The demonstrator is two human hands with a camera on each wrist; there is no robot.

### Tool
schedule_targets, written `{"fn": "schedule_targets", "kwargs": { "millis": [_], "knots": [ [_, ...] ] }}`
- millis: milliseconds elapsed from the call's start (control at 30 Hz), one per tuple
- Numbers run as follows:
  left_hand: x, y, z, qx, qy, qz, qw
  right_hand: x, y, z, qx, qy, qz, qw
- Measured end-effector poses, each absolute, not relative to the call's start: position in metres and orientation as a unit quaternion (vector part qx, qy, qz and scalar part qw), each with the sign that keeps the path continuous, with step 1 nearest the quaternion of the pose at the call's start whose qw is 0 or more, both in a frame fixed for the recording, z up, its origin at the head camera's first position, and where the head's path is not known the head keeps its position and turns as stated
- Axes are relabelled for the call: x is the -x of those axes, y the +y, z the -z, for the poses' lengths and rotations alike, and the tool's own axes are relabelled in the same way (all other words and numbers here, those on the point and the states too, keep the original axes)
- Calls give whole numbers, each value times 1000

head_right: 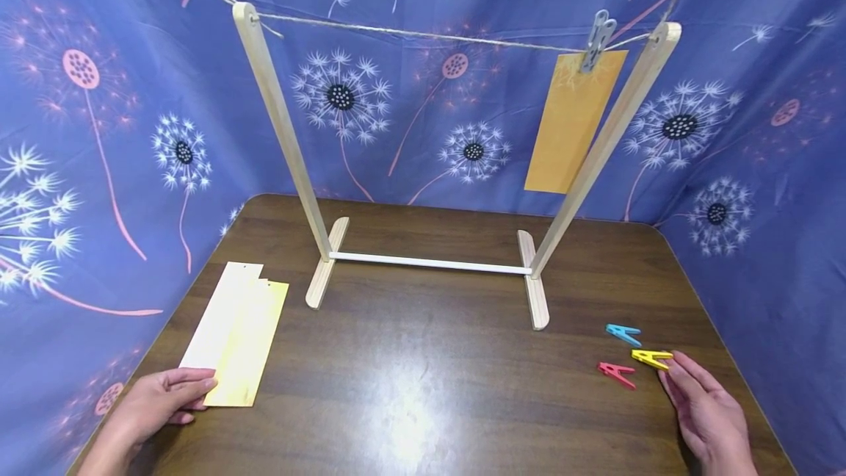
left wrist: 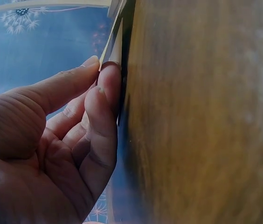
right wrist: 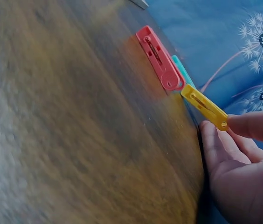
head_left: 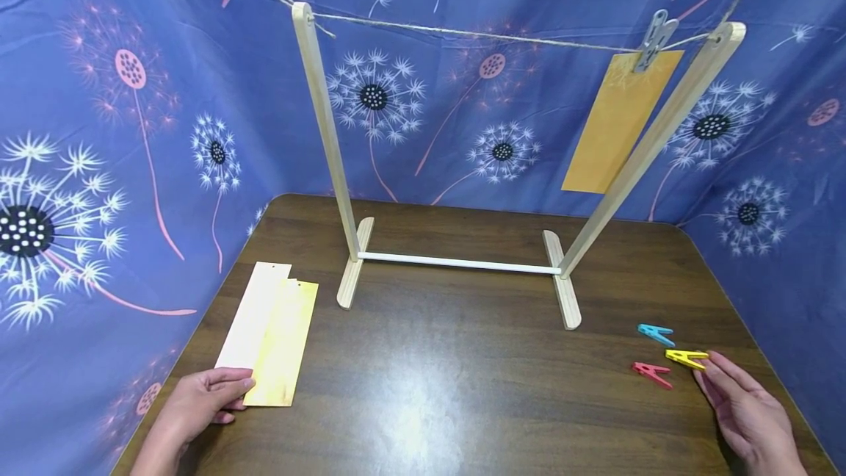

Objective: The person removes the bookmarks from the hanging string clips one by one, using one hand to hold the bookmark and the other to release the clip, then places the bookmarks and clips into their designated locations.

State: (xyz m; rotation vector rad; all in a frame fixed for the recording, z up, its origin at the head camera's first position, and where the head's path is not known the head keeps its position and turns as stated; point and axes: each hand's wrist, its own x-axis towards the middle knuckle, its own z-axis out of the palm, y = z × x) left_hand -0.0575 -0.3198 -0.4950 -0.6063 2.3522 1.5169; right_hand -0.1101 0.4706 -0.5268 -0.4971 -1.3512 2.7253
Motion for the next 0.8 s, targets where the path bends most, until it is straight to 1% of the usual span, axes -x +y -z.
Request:
{"fn": "schedule_targets", "kwargs": {
  "millis": [167,333,633,800],
  "knots": [
    [56,-320,492,216,815,-522,131,113,471,525,201,-516,-831,57],
    [54,-319,491,222,816,-518,129,115,472,526,195,-558,-803,70],
    [52,-322,491,231,811,-522,130,114,477,525,192,-569,-797,52],
    [51,-323,491,223,815,-520,127,112,480,526,173,-576,-798,43]
  ]
}}
